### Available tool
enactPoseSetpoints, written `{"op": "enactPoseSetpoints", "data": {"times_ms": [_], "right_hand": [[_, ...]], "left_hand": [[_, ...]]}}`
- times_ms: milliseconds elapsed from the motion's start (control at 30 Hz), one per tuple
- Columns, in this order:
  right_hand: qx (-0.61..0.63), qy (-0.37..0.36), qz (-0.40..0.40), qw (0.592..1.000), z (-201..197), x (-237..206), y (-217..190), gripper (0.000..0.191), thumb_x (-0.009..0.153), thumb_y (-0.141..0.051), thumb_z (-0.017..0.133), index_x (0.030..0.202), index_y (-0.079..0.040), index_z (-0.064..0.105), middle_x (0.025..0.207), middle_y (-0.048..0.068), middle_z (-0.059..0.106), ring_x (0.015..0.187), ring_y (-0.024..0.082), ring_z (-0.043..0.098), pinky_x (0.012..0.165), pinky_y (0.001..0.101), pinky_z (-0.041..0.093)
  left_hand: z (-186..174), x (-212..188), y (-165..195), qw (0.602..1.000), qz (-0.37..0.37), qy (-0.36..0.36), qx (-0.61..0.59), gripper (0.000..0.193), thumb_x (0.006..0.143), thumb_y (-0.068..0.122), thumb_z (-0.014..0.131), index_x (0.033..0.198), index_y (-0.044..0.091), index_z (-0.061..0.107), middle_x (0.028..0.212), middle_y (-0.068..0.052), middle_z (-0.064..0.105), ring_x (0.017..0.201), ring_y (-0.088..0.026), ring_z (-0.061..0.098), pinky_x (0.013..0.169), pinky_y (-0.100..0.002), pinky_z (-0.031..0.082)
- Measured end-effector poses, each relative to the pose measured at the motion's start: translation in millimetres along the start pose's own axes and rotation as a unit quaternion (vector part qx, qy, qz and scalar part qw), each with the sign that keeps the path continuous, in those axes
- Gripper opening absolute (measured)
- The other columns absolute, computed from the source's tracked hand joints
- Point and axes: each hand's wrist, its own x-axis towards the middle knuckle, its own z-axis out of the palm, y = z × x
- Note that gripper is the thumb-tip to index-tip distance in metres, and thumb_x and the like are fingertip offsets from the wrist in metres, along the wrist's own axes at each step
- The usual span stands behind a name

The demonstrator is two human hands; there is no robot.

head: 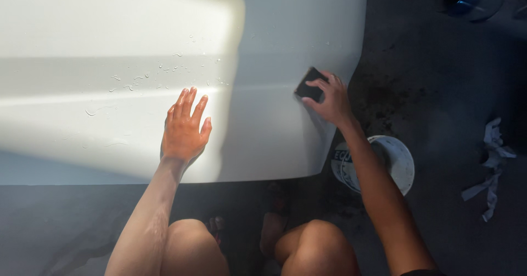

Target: The person sits on the floor and uses a sanding block to sand the side of a white car panel. They repeatedly rub the sanding block over the surface, occasionally dipping it into a bucket of water and using their hand to spread water on the panel.

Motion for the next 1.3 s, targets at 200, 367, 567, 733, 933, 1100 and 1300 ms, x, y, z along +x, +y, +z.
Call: {"op": "enactPoseSetpoints", "data": {"times_ms": [200,367,567,733,933,1100,1300], "right_hand": [[0.012,0.070,0.283,0.957,-4.8,-40.0,30.5,0.049,0.089,-0.042,0.079,0.126,-0.012,0.070,0.125,0.020,0.066,0.120,0.039,0.062,0.102,0.0486,0.050],[-0.051,0.128,0.135,0.981,54.9,-3.5,-82.6,0.050,0.085,-0.039,0.081,0.122,-0.007,0.073,0.128,0.028,0.059,0.118,0.044,0.056,0.095,0.0532,0.050],[-0.036,0.035,0.183,0.982,18.6,10.2,-80.0,0.051,0.081,-0.044,0.082,0.119,-0.011,0.076,0.120,0.024,0.063,0.108,0.037,0.060,0.092,0.0518,0.050],[-0.058,0.053,0.314,0.946,-13.3,4.1,-57.5,0.051,0.084,-0.047,0.083,0.118,-0.009,0.075,0.106,0.022,0.065,0.101,0.037,0.060,0.084,0.0484,0.051],[-0.096,0.037,0.092,0.990,48.6,30.5,-140.5,0.055,0.075,-0.049,0.085,0.113,-0.009,0.077,0.098,0.021,0.062,0.090,0.032,0.060,0.079,0.0475,0.053],[-0.054,0.027,0.172,0.983,20.4,13.4,-58.8,0.056,0.080,-0.053,0.083,0.114,-0.010,0.077,0.097,0.019,0.065,0.091,0.033,0.063,0.077,0.0475,0.053],[-0.067,0.080,0.277,0.955,-5.8,-2.0,-31.7,0.054,0.081,-0.052,0.084,0.112,-0.008,0.077,0.098,0.019,0.071,0.097,0.033,0.064,0.083,0.0483,0.052]], "left_hand": [[0.6,-0.1,-1.5,1.000,-0.005,0.011,-0.004,0.055,0.099,0.034,0.052,0.151,0.018,0.048,0.161,-0.009,0.036,0.153,-0.024,0.027,0.122,-0.045,0.029],[-2.7,-1.9,1.9,1.000,-0.022,0.003,0.005,0.055,0.098,0.035,0.051,0.151,0.019,0.048,0.162,-0.008,0.036,0.153,-0.023,0.026,0.122,-0.044,0.028],[-3.2,0.8,4.7,1.000,-0.002,0.013,0.010,0.055,0.100,0.037,0.049,0.153,0.021,0.047,0.163,-0.006,0.034,0.154,-0.021,0.025,0.124,-0.043,0.028],[1.2,-2.4,4.8,1.000,-0.012,0.006,0.022,0.056,0.100,0.036,0.049,0.153,0.020,0.047,0.164,-0.007,0.034,0.155,-0.020,0.024,0.124,-0.042,0.028],[-4.3,-1.7,6.9,1.000,-0.006,0.014,-0.001,0.056,0.100,0.036,0.050,0.153,0.019,0.047,0.163,-0.007,0.034,0.155,-0.022,0.025,0.124,-0.043,0.028],[-4.7,-2.4,3.7,1.000,0.005,0.027,-0.009,0.055,0.099,0.035,0.050,0.152,0.019,0.048,0.163,-0.007,0.035,0.154,-0.022,0.026,0.123,-0.044,0.029],[-3.2,-3.1,4.1,1.000,-0.011,0.013,0.003,0.055,0.096,0.034,0.051,0.149,0.019,0.050,0.161,-0.007,0.036,0.152,-0.021,0.027,0.121,-0.043,0.030]]}}
